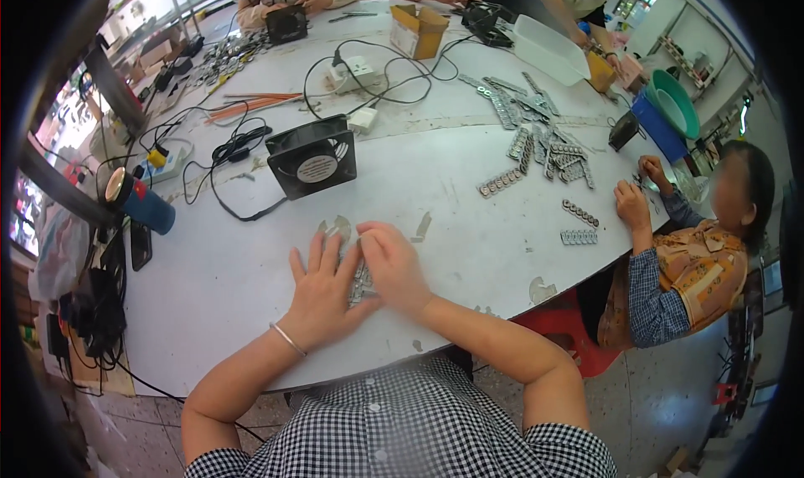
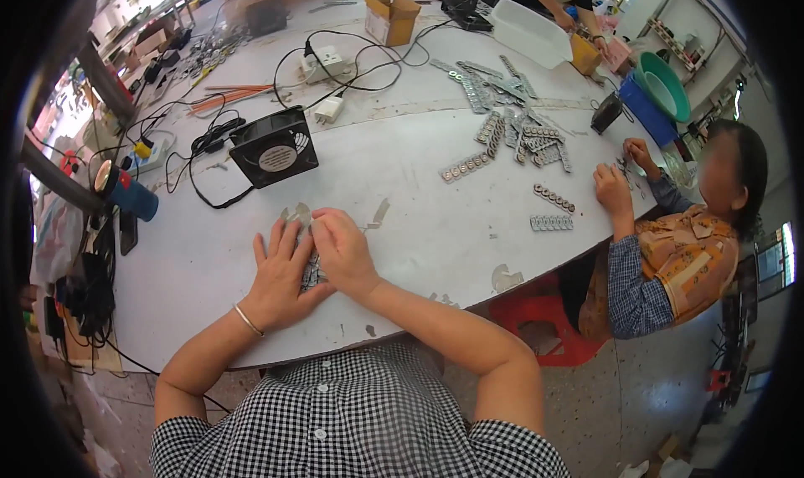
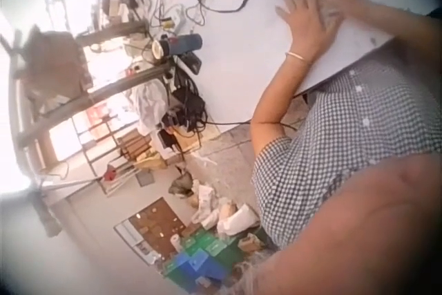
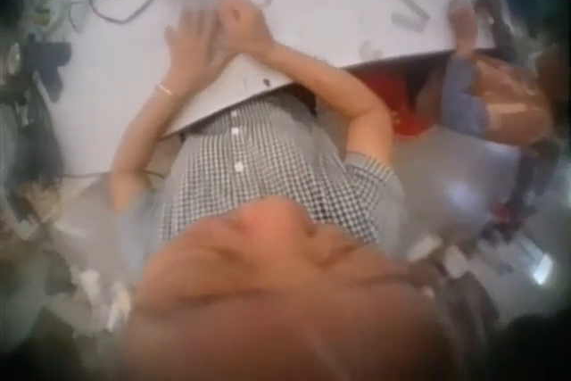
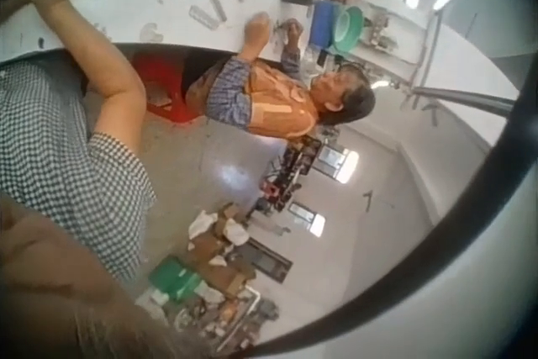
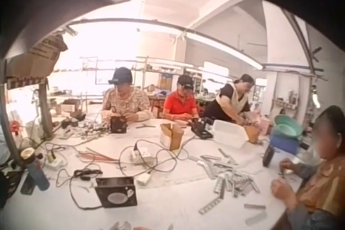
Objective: Inspecting and testing small electronic LED modules by pulling them from a bag and checking for light.
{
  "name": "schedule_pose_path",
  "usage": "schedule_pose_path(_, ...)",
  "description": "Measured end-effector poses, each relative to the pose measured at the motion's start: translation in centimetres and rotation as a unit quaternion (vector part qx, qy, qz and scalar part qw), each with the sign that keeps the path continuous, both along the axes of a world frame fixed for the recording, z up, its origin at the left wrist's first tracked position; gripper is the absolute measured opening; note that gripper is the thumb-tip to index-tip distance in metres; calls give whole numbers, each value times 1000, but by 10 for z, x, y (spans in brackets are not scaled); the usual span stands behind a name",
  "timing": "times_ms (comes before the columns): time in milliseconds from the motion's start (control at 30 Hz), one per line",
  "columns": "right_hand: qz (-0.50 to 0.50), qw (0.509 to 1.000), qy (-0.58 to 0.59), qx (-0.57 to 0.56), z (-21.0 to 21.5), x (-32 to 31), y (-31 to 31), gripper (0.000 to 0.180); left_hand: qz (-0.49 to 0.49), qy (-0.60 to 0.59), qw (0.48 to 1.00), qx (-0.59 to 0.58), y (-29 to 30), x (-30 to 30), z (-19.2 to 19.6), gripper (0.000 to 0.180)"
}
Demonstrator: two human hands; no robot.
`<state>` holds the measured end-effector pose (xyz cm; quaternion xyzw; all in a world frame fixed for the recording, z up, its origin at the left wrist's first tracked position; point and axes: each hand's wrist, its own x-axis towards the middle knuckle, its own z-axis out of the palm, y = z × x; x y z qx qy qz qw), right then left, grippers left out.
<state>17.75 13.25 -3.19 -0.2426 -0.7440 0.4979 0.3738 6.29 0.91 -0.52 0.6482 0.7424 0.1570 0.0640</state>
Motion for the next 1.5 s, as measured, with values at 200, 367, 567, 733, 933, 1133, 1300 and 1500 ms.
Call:
schedule_pose_path(200,-239,846,-187,438,-3,81,121,13,-84,53,995,8,-16,7,10,78)
schedule_pose_path(367,-115,910,-197,347,-16,74,90,11,-168,80,982,18,-10,17,0,73)
schedule_pose_path(567,19,914,-150,375,13,84,30,8,-178,90,980,-8,-34,-14,3,72)
schedule_pose_path(733,6,969,-146,200,26,106,23,7,-152,82,984,41,-30,-19,11,64)
schedule_pose_path(933,-48,932,-185,309,2,105,8,5,-56,-122,990,37,64,18,28,54)
schedule_pose_path(1133,-11,927,-109,360,3,87,-36,6,-16,-35,998,-42,128,33,12,41)
schedule_pose_path(1300,-11,970,-48,239,-3,97,-34,7,-75,-17,997,9,125,37,-3,29)
schedule_pose_path(1500,0,977,-60,205,-4,100,-33,9,-83,87,991,49,115,48,-9,15)
